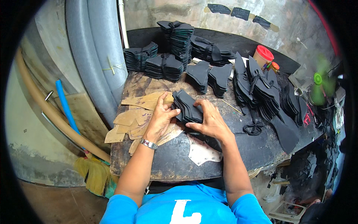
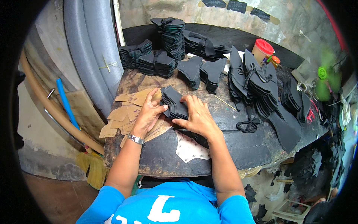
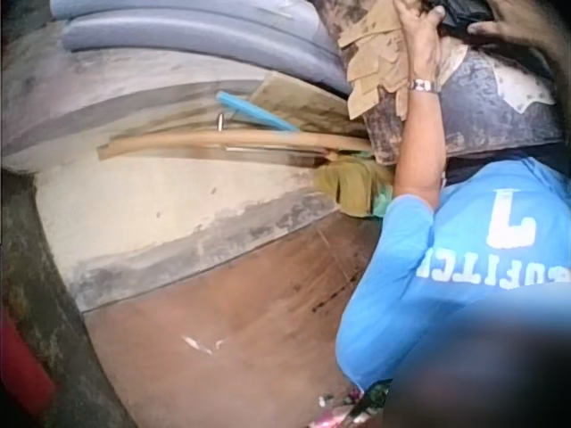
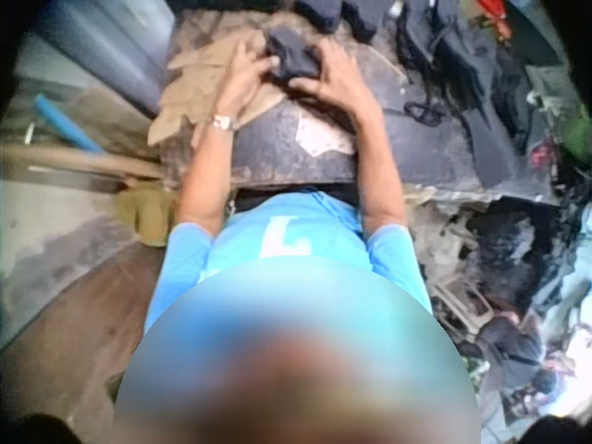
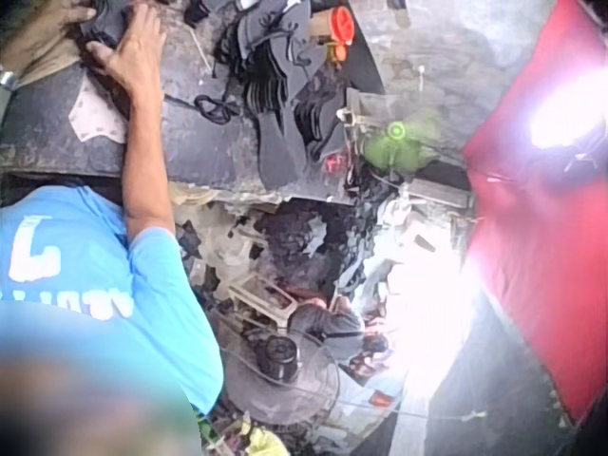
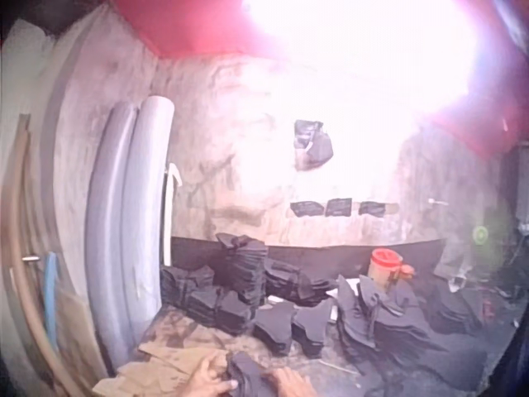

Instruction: The person stacks black rubber shoe parts on a workbench, aligns them, and ties bundles with rubber bands. They then place a cardboard template on a rubber piece and trace its outline with a pencil.

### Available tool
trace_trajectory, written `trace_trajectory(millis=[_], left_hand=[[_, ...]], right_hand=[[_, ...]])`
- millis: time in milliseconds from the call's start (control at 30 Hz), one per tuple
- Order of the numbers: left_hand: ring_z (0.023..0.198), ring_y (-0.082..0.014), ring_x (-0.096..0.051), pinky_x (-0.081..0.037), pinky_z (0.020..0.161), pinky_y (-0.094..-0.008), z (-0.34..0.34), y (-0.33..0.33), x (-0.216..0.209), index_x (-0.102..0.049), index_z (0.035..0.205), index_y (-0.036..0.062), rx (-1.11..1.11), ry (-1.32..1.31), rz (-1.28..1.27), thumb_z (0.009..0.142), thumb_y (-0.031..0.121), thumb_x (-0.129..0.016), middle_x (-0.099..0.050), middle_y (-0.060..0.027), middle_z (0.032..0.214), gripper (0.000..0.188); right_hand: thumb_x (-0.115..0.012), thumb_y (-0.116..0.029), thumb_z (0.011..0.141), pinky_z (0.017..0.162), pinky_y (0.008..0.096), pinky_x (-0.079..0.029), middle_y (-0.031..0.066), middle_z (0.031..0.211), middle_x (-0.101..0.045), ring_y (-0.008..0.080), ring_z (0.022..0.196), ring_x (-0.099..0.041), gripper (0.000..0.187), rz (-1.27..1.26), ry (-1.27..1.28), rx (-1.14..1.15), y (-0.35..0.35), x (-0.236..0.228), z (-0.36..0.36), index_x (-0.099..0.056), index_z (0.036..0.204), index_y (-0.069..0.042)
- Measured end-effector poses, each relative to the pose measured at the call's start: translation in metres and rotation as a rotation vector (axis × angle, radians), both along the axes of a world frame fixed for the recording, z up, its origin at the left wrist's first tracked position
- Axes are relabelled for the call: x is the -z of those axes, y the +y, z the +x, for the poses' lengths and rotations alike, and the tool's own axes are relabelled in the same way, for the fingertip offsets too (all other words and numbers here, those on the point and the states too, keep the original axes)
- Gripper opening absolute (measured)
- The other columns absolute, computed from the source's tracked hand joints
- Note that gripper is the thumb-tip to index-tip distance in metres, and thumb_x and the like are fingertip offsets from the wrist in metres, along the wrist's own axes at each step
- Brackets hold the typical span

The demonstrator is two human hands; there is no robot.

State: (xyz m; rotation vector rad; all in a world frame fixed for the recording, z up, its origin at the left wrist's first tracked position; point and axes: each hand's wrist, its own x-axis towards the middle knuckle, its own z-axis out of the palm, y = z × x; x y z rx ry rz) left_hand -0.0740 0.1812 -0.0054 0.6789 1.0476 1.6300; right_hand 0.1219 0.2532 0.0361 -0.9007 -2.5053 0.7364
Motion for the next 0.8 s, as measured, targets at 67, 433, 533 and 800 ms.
trace_trajectory(millis=[67, 433, 533, 800], left_hand=[[0.108, -0.0221, -0.062, -0.054, 0.093, -0.0332, 0.000, 0.000, 0.000, -0.016, 0.154, 0.0087, 0.009, -0.028, 0.023, 0.086, -0.011, -0.064, -0.057, -0.0170, 0.121, 0.086], [0.108, -0.0203, -0.062, -0.055, 0.093, -0.0352, 0.005, -0.002, 0.000, -0.015, 0.154, 0.0076, 0.081, -0.032, 0.010, 0.088, -0.009, -0.061, -0.058, -0.0143, 0.123, 0.082], [0.107, -0.0196, -0.062, -0.056, 0.089, -0.0324, 0.012, -0.001, 0.001, -0.015, 0.154, 0.0057, 0.078, -0.012, 0.039, 0.087, -0.010, -0.059, -0.058, -0.0145, 0.122, 0.082], [0.111, -0.0234, -0.061, -0.051, 0.098, -0.0353, 0.012, -0.002, -0.004, -0.015, 0.154, 0.0052, 0.104, -0.042, 0.010, 0.086, -0.010, -0.061, -0.054, -0.0175, 0.126, 0.083]], right_hand=[[-0.082, -0.040, 0.074, 0.101, 0.0419, -0.042, 0.0203, 0.122, -0.059, 0.0353, 0.119, -0.056, 0.071, -0.045, 0.118, 0.008, 0.001, 0.001, 0.005, -0.049, 0.126, -0.004], [-0.089, -0.036, 0.064, 0.103, 0.0452, -0.041, 0.0196, 0.126, -0.052, 0.0386, 0.121, -0.052, 0.088, 0.205, 0.052, -0.053, -0.009, 0.007, 0.001, -0.044, 0.135, -0.006], [-0.088, -0.030, 0.065, 0.103, 0.0448, -0.041, 0.0186, 0.127, -0.052, 0.0379, 0.122, -0.051, 0.088, 0.185, 0.034, -0.063, -0.008, 0.007, 0.000, -0.043, 0.138, -0.007], [-0.068, -0.020, 0.087, 0.082, 0.0424, -0.052, 0.0258, 0.097, -0.068, 0.0415, 0.090, -0.068, 0.047, -0.054, 0.330, 0.153, 0.010, 0.011, 0.014, -0.051, 0.127, -0.001]])
